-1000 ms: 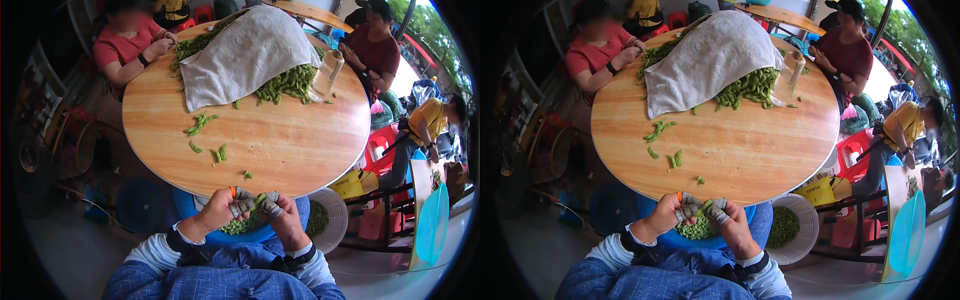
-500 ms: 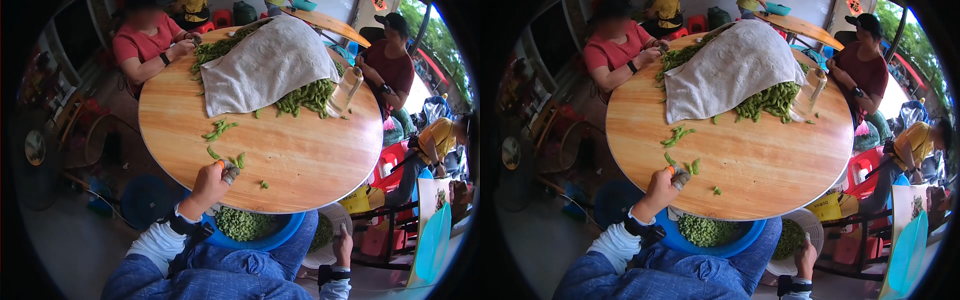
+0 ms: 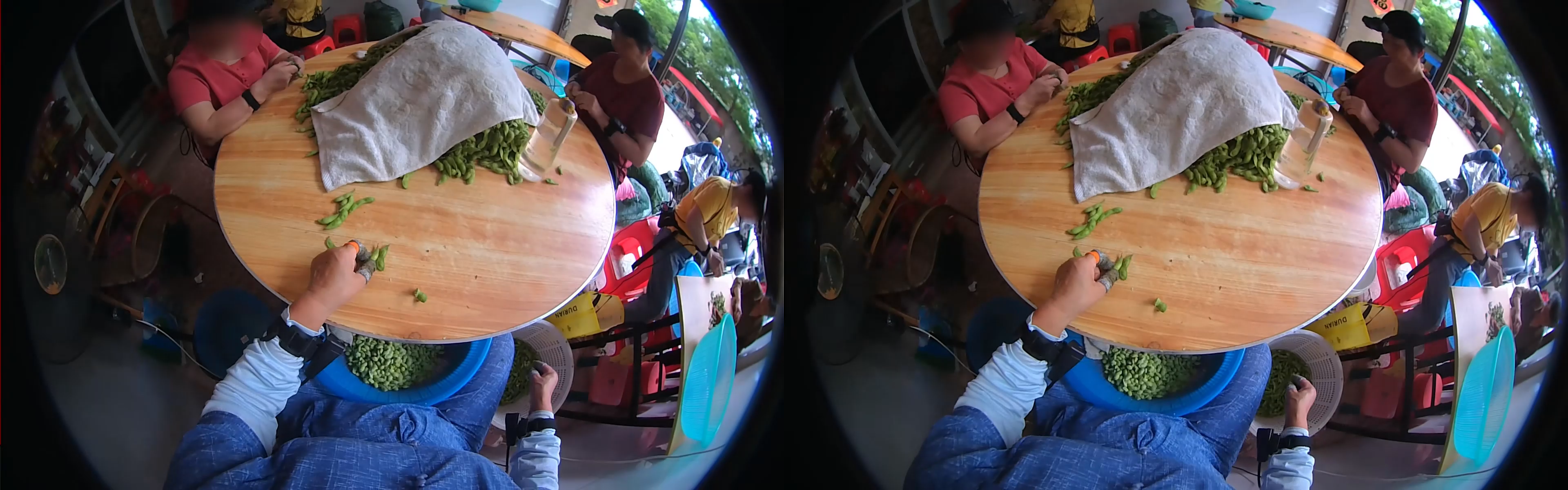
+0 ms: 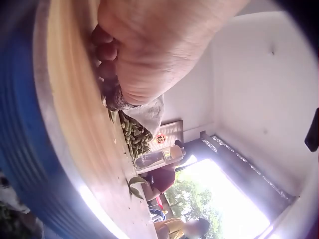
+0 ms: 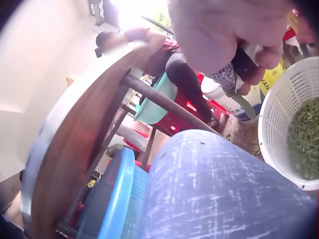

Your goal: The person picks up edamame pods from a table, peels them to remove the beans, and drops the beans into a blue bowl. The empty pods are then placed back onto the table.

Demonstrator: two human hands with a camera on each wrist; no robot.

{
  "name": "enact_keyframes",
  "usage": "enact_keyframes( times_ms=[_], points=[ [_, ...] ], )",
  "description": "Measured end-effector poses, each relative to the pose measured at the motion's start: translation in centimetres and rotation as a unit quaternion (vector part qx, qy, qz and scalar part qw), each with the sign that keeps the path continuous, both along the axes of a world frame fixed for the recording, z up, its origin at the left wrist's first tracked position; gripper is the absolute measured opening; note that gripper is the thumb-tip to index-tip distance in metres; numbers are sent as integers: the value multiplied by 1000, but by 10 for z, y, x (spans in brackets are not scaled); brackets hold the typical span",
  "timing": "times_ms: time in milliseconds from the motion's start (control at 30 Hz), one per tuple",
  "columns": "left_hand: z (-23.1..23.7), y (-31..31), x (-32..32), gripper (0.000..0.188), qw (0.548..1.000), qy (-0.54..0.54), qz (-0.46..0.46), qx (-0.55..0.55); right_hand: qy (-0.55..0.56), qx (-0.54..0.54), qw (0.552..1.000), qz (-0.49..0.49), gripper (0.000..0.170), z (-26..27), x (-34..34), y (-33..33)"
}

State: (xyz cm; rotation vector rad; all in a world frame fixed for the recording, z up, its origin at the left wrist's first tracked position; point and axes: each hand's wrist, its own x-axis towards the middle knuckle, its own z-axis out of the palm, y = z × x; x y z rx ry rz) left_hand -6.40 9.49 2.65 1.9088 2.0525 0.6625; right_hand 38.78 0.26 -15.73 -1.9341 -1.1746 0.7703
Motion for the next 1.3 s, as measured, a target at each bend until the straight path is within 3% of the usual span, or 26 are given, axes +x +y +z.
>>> enact_keyframes(
  times_ms=[67,133,267,300,367,433,533,567,633,700,733,833,867,967,1000,1100,1133,1200,1233,1300],
  points=[
    [2,-2,0,19,1000,-5,4,-1,-1,-43,999,-6,27,-7,-5,2],
    [-4,-4,-3,21,997,27,23,69,23,-80,997,-5,28,-13,-10,3],
    [13,-22,14,24,976,-6,-13,218,112,-44,992,-21,30,-7,-13,-3],
    [22,-32,26,25,974,-115,-52,186,145,-20,989,-24,31,3,-14,-3],
    [32,-50,52,28,929,-326,-125,118,220,31,975,7,31,51,-29,3],
    [22,-65,67,33,902,-384,-197,-29,311,44,945,89,30,129,-67,4],
    [24,-72,96,43,877,-330,-318,-146,414,44,885,207,31,181,-114,-1],
    [6,-75,102,39,867,-320,-327,-197,394,15,889,232,31,195,-130,-3],
    [7,-79,110,30,860,-308,-371,-166,380,42,872,306,31,189,-152,-3],
    [9,-79,105,24,860,-324,-375,-122,358,26,877,320,24,197,-168,0],
    [10,-79,100,21,859,-331,-377,-100,379,-1,859,343,22,202,-171,3],
    [15,-79,82,22,844,-320,-366,-225,394,-100,791,457,21,207,-157,9],
    [16,-80,82,21,854,-287,-378,-214,437,-133,759,464,22,208,-154,10],
    [15,-85,85,20,877,-191,-400,-187,451,-118,801,375,19,205,-170,3],
    [8,-87,89,22,882,-208,-400,-135,453,-101,808,364,19,201,-170,2],
    [8,-88,94,23,882,-257,-365,-149,439,-59,837,320,17,189,-161,-1],
    [23,-84,91,26,887,-230,-334,-220,423,-57,854,298,17,188,-153,-2],
    [16,-79,85,33,942,-218,-253,18,363,-32,896,255,16,181,-133,-1],
    [11,-76,81,36,947,-206,-206,137,317,-8,920,232,16,172,-119,1],
    [7,-62,71,49,957,-145,-191,160,226,20,958,177,17,149,-88,5]
  ],
)
